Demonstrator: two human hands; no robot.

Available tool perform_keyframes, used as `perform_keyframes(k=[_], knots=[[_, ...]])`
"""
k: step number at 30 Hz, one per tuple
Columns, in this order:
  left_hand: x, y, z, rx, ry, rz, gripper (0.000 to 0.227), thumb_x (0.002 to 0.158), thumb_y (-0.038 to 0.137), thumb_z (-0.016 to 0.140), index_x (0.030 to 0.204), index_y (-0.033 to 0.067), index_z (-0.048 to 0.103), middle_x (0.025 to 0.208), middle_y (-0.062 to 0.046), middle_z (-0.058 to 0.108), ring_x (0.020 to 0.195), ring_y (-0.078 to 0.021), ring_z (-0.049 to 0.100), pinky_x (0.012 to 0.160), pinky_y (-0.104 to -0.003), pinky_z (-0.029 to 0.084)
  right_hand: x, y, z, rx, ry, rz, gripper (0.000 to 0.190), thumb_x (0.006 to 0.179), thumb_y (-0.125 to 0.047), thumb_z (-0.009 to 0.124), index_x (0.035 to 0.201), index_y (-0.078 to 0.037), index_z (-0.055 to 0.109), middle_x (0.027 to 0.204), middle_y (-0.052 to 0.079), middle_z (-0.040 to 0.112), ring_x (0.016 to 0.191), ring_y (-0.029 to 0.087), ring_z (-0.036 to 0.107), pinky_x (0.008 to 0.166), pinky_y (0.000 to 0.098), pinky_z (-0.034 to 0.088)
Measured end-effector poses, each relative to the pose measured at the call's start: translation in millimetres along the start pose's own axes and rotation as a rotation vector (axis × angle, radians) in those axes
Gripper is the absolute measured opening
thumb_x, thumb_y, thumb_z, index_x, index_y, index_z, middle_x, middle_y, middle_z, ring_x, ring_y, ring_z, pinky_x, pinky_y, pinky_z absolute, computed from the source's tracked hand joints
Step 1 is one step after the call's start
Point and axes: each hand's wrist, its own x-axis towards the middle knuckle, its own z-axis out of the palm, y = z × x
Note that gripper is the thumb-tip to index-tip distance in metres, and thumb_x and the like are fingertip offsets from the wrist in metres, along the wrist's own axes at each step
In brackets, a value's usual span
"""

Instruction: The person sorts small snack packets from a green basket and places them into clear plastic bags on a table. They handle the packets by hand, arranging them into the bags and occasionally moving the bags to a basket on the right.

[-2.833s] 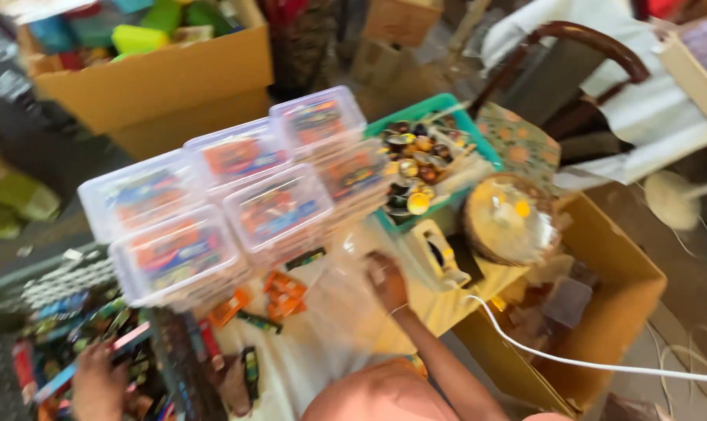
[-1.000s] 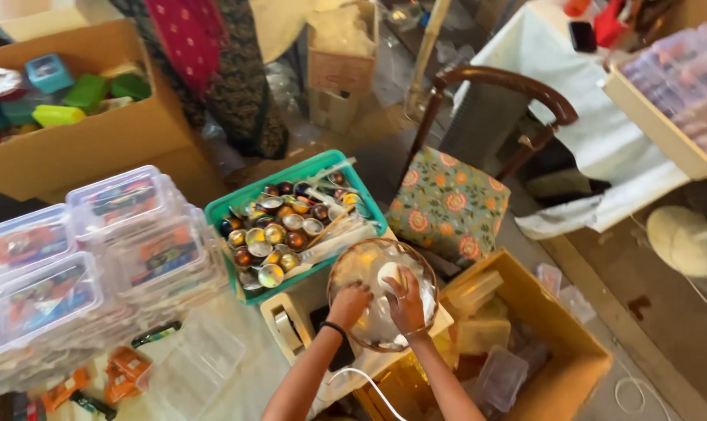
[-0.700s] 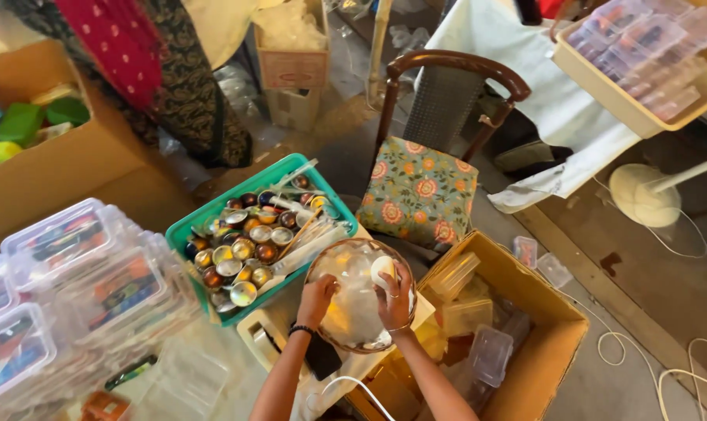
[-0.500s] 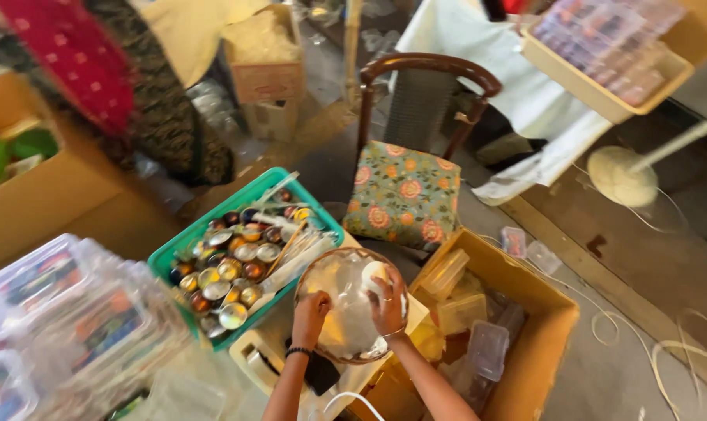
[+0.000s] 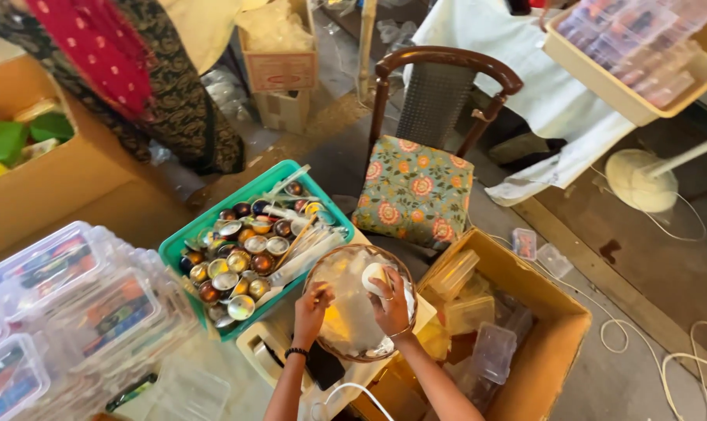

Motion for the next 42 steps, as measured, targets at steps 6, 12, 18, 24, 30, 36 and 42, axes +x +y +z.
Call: perform_keyframes(k=[6,12,18,24,30,36,42], knots=[[-4,-15,-10,-0.572,0.092,-0.174,0.014,0.102,0.015,0.055,0.107,0.005,0.065,0.104,0.002,0.07,0.099,-0.0115,0.069,0.086,-0.026,0.058,-3,12,15,-0.129,-0.41,0.02,0.037,0.088,-0.02,0.08,0.122,-0.021,0.067,0.146,0.013,0.053,0.131,0.04,0.05,0.109,0.0503,0.042],[-18,-58,-21,-1.046,0.09,-0.118,0.019,0.099,0.008,0.058,0.117,0.0076,0.062,0.097,-0.001,0.064,0.076,-0.0068,0.053,0.068,-0.021,0.043,-11,40,33,-0.338,-0.663,-0.078,0.058,0.076,-0.021,0.079,0.131,-0.026,0.062,0.15,0.012,0.046,0.134,0.041,0.044,0.108,0.0512,0.038],[-71,-32,-83,-1.102,0.557,-0.396,0.016,0.099,0.023,0.058,0.107,0.0105,0.06,0.093,0.007,0.066,0.089,-0.0038,0.064,0.082,-0.02,0.053,-18,74,32,-0.266,-0.571,-0.154,0.05,0.079,-0.03,0.083,0.125,-0.026,0.064,0.143,0.011,0.055,0.131,0.036,0.051,0.11,0.0444,0.041],[-130,0,-157,-0.525,0.67,-0.334,0.023,0.096,0.028,0.07,0.106,0.0079,0.076,0.095,0.004,0.07,0.089,-0.0066,0.061,0.081,-0.024,0.048,1,60,-35,0.247,-0.108,-0.202,0.025,0.103,-0.024,0.061,0.124,-0.012,0.057,0.145,0.012,0.057,0.141,0.029,0.051,0.122,0.0434,0.041],[-184,4,-211,-0.481,0.535,-0.333,0.021,0.095,0.023,0.065,0.106,0.0078,0.074,0.101,0.002,0.076,0.089,-0.0059,0.071,0.077,-0.025,0.053,-155,-117,-43,0.124,-0.395,-0.546,0.039,0.1,-0.026,0.062,0.135,-0.011,0.052,0.144,0.015,0.056,0.138,0.033,0.053,0.117,0.0437,0.044],[-241,-30,-266,-0.438,0.331,-0.196,0.026,0.09,-0.002,0.061,0.109,0.0015,0.079,0.095,-0.001,0.076,0.084,-0.0107,0.066,0.073,-0.025,0.052,-129,-313,90,-0.016,-0.621,-0.834,0.051,0.097,-0.027,0.063,0.143,-0.011,0.048,0.144,0.017,0.056,0.136,0.036,0.054,0.113,0.0439,0.045],[-305,-8,-360,-0.092,0.223,-0.207,0.023,0.092,-0.003,0.062,0.11,0.0022,0.075,0.092,-0.004,0.08,0.086,-0.0136,0.076,0.068,-0.027,0.056,-130,-336,186,-0.179,-1.225,-0.283,0.037,0.082,-0.037,0.073,0.115,-0.022,0.071,0.112,-0.001,0.073,0.119,0.02,0.063,0.109,0.052,0.034]])
